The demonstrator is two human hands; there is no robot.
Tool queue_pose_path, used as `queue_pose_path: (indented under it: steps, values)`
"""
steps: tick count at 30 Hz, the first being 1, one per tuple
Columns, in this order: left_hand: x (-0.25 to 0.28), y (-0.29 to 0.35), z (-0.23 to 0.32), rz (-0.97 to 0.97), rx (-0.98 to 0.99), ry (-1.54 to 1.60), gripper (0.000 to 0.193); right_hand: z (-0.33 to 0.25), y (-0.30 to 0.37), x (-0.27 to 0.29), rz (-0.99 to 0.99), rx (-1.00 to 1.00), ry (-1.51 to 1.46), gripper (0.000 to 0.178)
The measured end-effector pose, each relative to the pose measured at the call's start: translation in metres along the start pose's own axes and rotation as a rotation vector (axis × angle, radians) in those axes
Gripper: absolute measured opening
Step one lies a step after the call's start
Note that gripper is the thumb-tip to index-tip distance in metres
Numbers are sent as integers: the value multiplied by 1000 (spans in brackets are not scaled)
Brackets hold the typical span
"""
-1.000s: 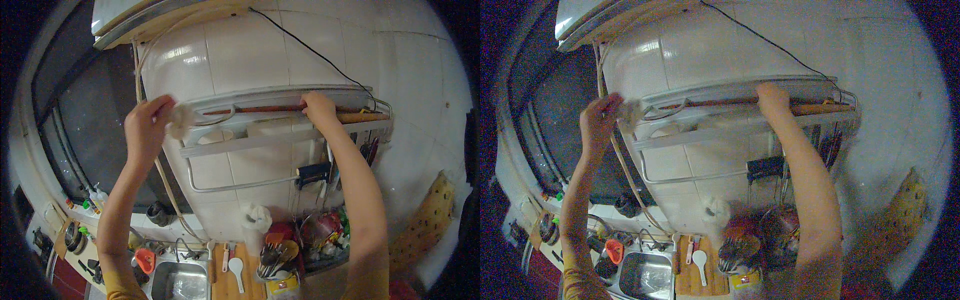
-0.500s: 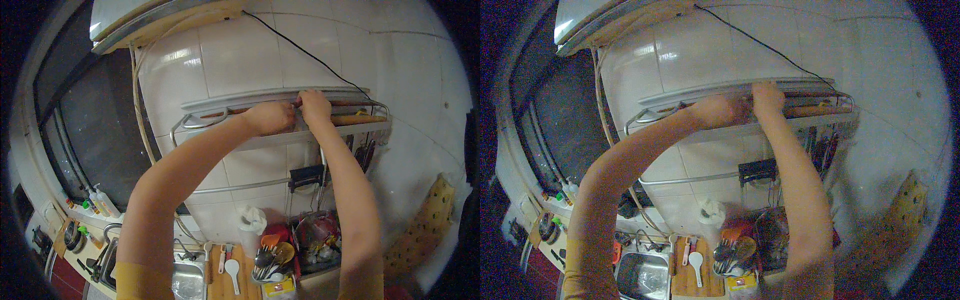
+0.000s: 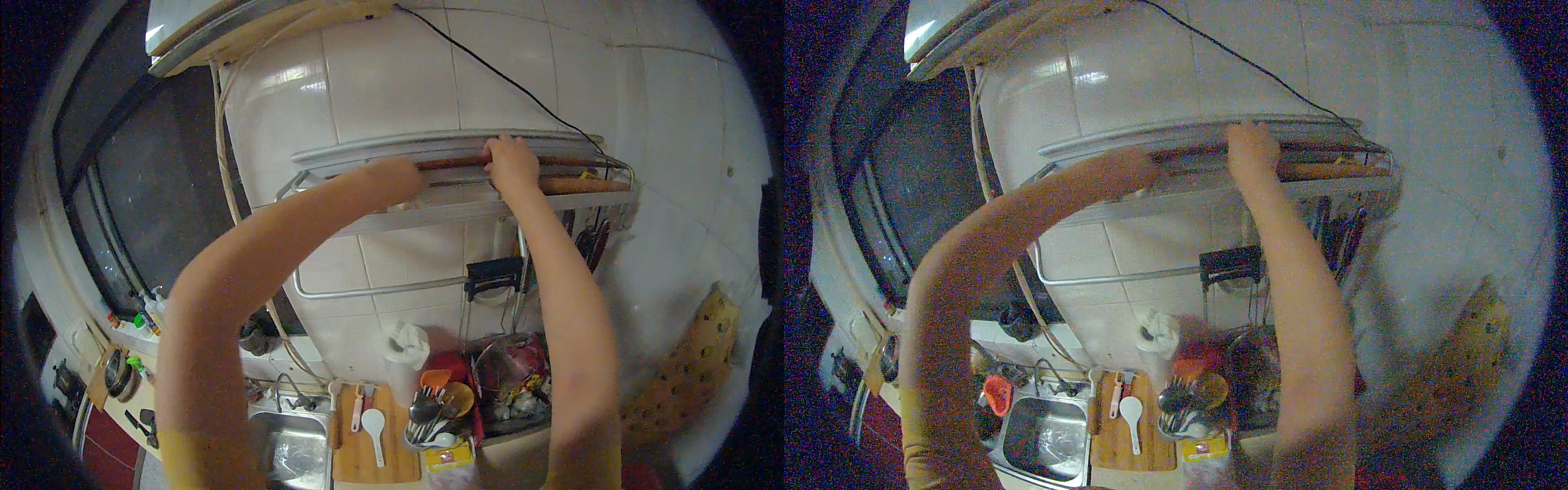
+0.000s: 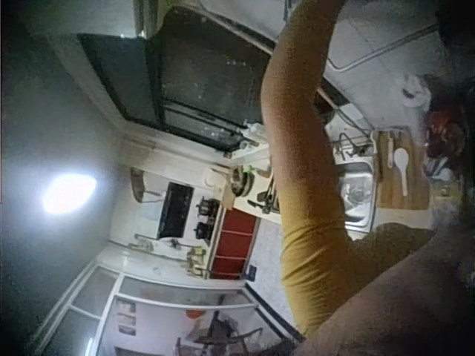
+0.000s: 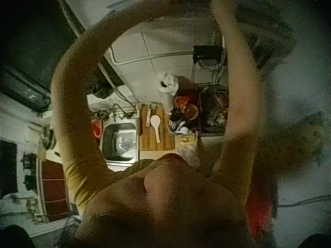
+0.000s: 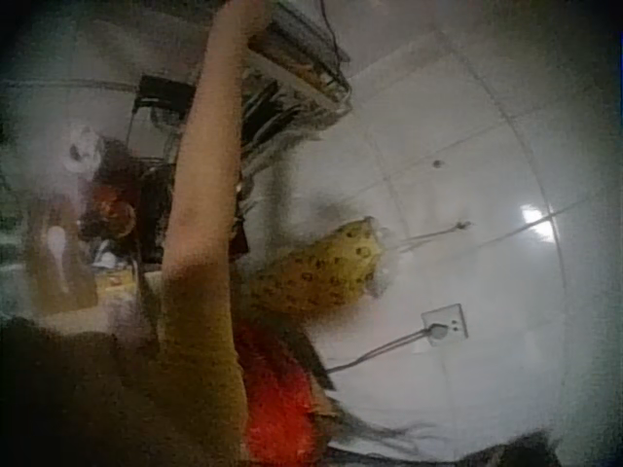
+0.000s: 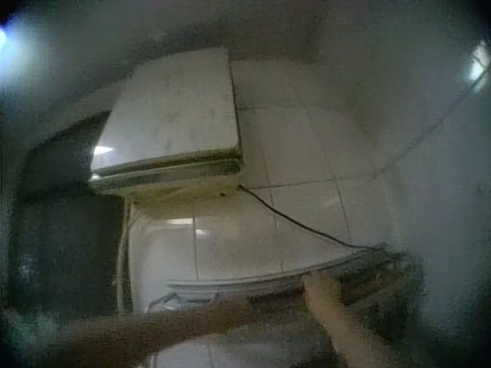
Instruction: The person wipes a wall-mounted metal shelf with a white cloth, then sprays it with a cleaning solution from a green spray bottle. They continue wiping the shelf and surrounding area, then rinse the cloth in the sink and walk into the adjacent room.
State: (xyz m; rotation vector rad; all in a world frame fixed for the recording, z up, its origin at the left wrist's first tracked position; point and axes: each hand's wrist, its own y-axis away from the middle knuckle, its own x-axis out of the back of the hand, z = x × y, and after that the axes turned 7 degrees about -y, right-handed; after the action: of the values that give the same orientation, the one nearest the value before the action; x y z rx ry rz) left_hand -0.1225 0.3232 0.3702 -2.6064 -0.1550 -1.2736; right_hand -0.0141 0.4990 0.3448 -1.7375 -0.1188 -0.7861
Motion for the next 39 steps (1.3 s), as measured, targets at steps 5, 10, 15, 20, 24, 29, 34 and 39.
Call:
queue_pose_path:
  steps: [5,10,15,20,24,29,34,39]
  values:
    - [10,31,-12,-80,-59,-206,18,1,-5,-9,-50,-3,-38,21]
    - [12,51,-16,23,-134,-139,20,-5,-4,-7,-250,-68,-115,23]
    - [44,75,-7,-72,-143,54,19,4,-5,-14,-218,28,-9,22]
    - [42,95,-12,26,-125,301,18,2,-2,-5,-150,105,-112,20]
    - [39,103,-5,230,-28,332,18,-9,12,32,228,151,-339,21]
    - [30,146,15,652,133,519,15,-93,85,77,-30,198,-1149,27]
    - [28,190,42,386,223,1299,27,-128,132,95,-78,270,-1121,25]
    - [5,255,52,495,29,980,39,-84,119,94,142,208,-743,19]
